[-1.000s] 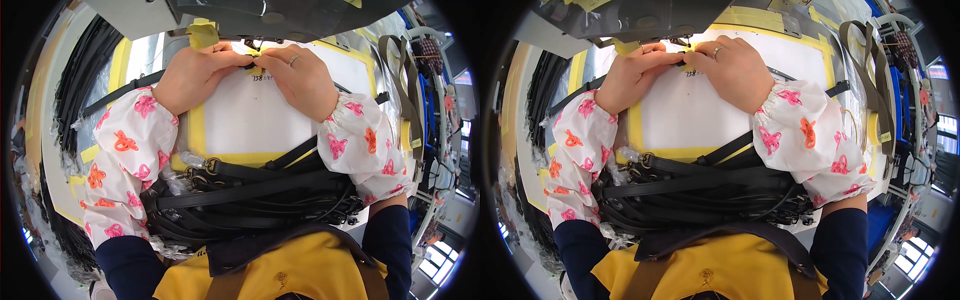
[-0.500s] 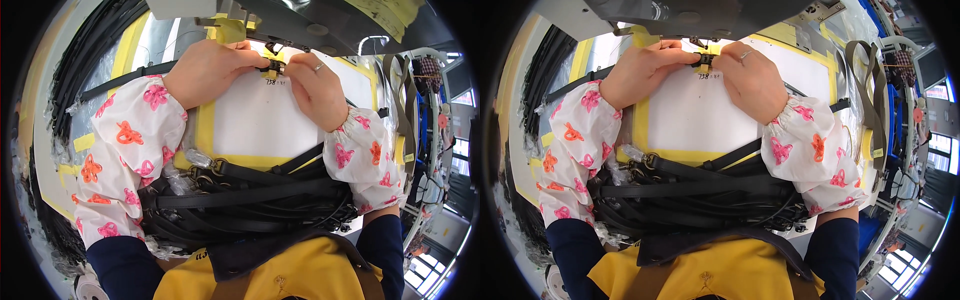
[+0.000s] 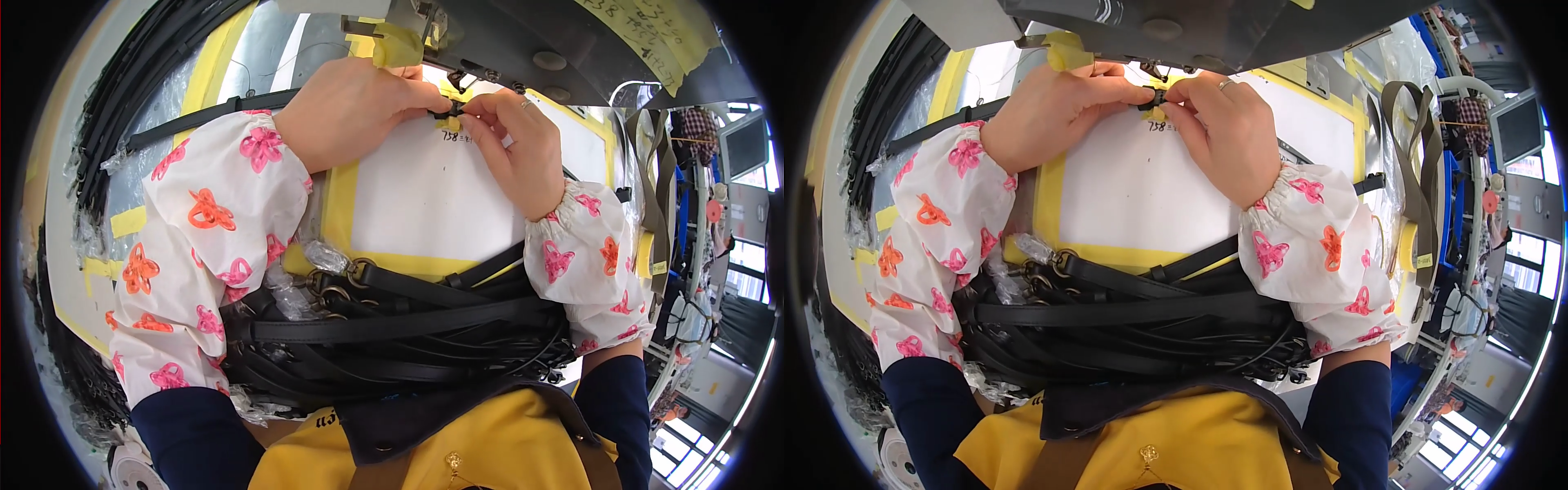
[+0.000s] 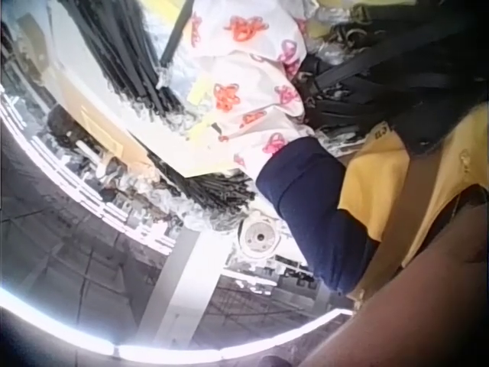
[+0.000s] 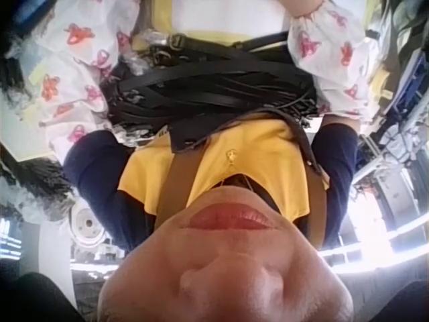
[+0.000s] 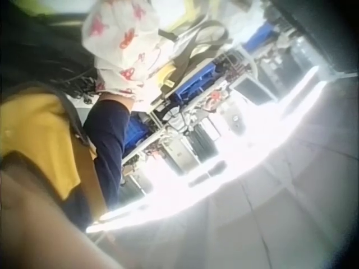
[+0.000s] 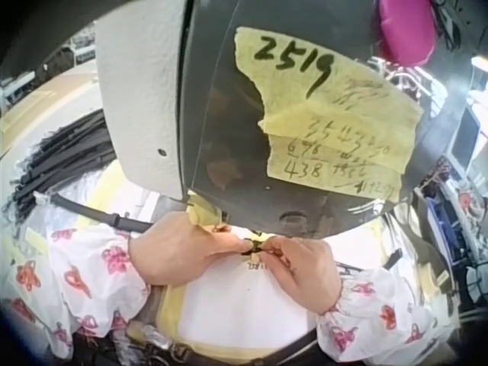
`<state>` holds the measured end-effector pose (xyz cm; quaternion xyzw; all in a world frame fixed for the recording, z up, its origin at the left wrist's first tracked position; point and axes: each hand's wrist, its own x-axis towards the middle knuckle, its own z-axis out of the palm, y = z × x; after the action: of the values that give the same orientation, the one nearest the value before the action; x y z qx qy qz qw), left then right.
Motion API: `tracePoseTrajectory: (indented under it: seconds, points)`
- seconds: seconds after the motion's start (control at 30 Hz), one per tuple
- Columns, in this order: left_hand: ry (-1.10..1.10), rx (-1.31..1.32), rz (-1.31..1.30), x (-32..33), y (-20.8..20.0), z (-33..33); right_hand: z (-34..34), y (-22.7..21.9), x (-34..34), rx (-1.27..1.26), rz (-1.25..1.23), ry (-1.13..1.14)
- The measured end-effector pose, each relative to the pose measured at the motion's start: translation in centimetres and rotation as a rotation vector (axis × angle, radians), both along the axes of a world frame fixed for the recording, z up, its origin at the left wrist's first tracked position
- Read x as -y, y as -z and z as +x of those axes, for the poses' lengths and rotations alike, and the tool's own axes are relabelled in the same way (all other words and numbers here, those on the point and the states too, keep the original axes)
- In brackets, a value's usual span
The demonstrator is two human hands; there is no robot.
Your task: The worker is assembling leather bag straps by attaching metal buckles and components using a specialized sewing machine and hand tools.
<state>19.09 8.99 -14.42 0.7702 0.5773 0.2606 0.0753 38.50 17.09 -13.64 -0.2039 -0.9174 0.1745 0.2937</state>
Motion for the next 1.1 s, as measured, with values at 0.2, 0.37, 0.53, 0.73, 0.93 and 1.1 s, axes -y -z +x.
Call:
tracePoseTrajectory:
  seconds: [0.2,0.37,0.53,0.73,0.93,1.1]
  points:
    - [0.026,0.018,0.028,0.0,-0.2,0.1,-0.7,-0.4,0.1,0.043,0.124,0.016]
    - [0.013,0.003,0.003,-0.1,-0.5,0.2,-1.1,-0.4,0.0,0.156,0.204,0.036]
    - [-0.003,-0.014,0.005,0.2,-0.3,0.0,0.3,-1.9,0.8,0.185,0.206,-0.102]
    - [-0.005,-0.024,0.001,0.3,-0.6,0.2,1.1,-1.6,0.4,-0.025,0.103,-0.016]
    - [0.027,-0.001,-0.031,0.0,-0.7,0.0,0.6,0.7,0.0,-0.059,0.160,-0.075]
    - [0.034,0.040,-0.048,-0.1,-0.9,0.1,-0.4,0.3,0.0,-0.053,0.107,-0.004]
